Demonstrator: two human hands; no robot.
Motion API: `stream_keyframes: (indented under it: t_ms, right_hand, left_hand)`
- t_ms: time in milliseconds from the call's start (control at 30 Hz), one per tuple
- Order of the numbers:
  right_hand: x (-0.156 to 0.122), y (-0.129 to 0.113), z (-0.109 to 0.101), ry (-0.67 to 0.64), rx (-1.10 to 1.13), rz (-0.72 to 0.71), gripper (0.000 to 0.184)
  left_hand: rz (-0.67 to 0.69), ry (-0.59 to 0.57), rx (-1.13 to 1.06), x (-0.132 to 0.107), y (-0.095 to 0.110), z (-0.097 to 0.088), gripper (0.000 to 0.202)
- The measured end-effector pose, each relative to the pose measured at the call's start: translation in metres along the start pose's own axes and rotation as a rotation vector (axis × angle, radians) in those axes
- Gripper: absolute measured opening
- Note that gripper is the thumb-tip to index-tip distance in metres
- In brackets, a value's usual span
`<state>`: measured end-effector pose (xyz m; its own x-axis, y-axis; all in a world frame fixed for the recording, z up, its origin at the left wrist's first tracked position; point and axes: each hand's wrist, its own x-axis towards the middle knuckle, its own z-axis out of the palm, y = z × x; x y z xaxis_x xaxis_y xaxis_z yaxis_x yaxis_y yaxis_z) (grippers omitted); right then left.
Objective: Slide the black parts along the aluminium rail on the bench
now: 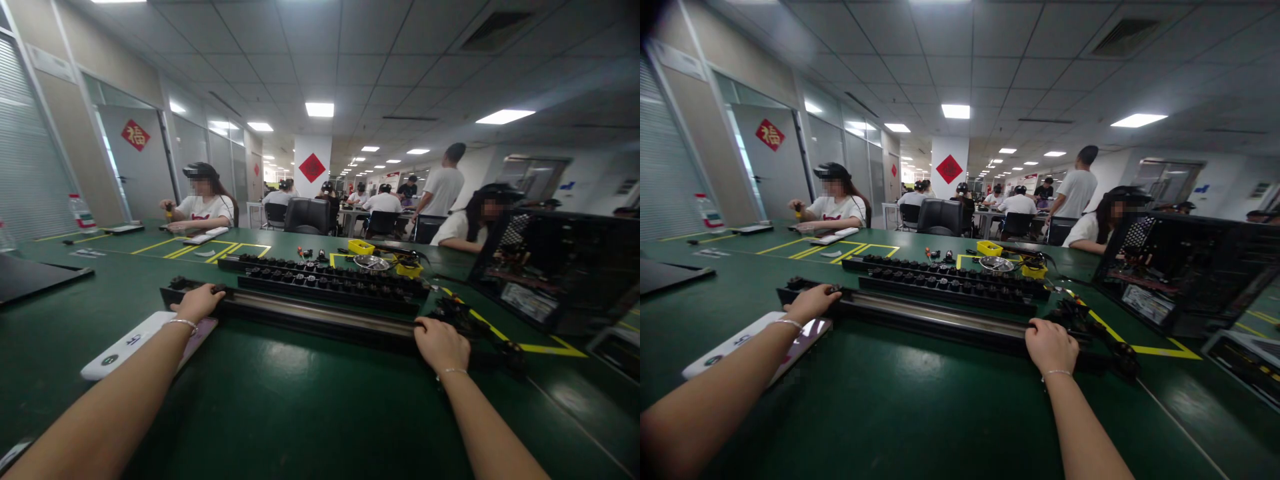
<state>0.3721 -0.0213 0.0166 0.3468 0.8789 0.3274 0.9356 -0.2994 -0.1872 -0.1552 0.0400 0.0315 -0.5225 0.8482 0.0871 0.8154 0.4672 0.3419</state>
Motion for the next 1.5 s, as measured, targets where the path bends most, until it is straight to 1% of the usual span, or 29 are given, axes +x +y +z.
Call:
stream_keyframes:
  t_ms: [133,233,500,700,867,1333,1500]
  right_hand:
    - [0.0006,0.0011,0.0013,0.002,0.007,0.003,0.042]
    - [0.0010,0.0014,0.0016,-0.004,0.006,0.002,0.042]
    - [-0.0002,-0.0003,-0.0011,-0.014,0.002,0.000,0.043]
    - [-0.0005,-0.0014,-0.0032,-0.034,0.006,0.010,0.043]
    - [-0.0013,-0.0022,-0.0033,-0.029,0.001,0.016,0.042]
    - [-0.0011,-0.0019,-0.0030,-0.021,0.004,0.015,0.043]
    - [-0.0019,-0.0021,-0.0034,-0.015,-0.004,0.010,0.043]
  left_hand:
    - [-0.004,-0.029,-0.001,-0.0007,0.0004,-0.0015,0.052]
    - [-0.007,-0.024,-0.008,-0.0016,0.0004,-0.0019,0.054]
    - [0.040,-0.024,-0.002,-0.0053,0.0011,-0.0028,0.055]
    - [0.106,-0.011,0.064,-0.0027,-0.0005,-0.0032,0.053]
    - [0.161,-0.030,0.060,0.0018,-0.0027,0.0003,0.053]
    - [0.203,-0.043,0.029,-0.0028,-0.0025,-0.0004,0.051]
    - [0.187,-0.038,0.025,-0.0049,0.0020,-0.0001,0.048]
